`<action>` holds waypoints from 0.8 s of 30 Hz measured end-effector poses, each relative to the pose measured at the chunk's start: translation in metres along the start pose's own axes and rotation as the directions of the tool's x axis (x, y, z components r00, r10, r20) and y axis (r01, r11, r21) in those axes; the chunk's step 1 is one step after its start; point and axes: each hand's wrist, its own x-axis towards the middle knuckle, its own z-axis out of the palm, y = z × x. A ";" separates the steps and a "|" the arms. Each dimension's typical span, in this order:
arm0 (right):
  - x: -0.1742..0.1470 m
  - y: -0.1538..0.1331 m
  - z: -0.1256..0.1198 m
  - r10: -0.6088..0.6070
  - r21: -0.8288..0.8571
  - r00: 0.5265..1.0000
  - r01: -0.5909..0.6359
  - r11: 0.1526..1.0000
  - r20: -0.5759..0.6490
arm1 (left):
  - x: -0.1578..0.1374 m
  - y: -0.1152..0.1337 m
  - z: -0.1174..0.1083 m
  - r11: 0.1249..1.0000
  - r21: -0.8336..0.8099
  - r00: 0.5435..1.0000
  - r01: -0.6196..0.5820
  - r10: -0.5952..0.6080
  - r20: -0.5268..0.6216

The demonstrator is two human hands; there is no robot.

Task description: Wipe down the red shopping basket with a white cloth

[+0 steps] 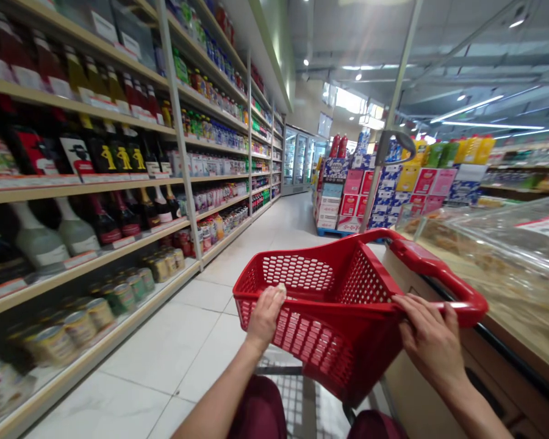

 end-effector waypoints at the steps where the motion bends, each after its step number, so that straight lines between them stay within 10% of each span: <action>1: 0.000 -0.001 0.000 0.009 0.003 1.000 -0.009 1.000 0.001 | -0.003 -0.015 -0.003 0.996 0.023 0.995 0.090 -0.089 -0.037; 5: 0.001 -0.011 0.003 0.082 -0.006 0.997 -0.082 0.997 -0.018 | -0.008 -0.042 -0.005 0.951 0.059 0.948 0.305 -0.297 -0.117; 11: 0.002 -0.010 0.006 0.043 -0.017 0.999 -0.044 0.999 -0.029 | -0.011 -0.039 0.000 0.999 -0.034 0.999 0.032 -0.031 0.028; 16: 0.006 -0.012 0.010 0.070 -0.051 0.997 -0.072 0.996 -0.044 | -0.010 -0.072 -0.005 0.901 -0.016 0.896 0.433 -0.433 -0.098; 24: 0.008 -0.007 0.015 0.098 -0.047 0.995 -0.099 0.994 -0.019 | -0.009 -0.054 0.006 0.995 -0.064 0.997 0.081 -0.080 0.015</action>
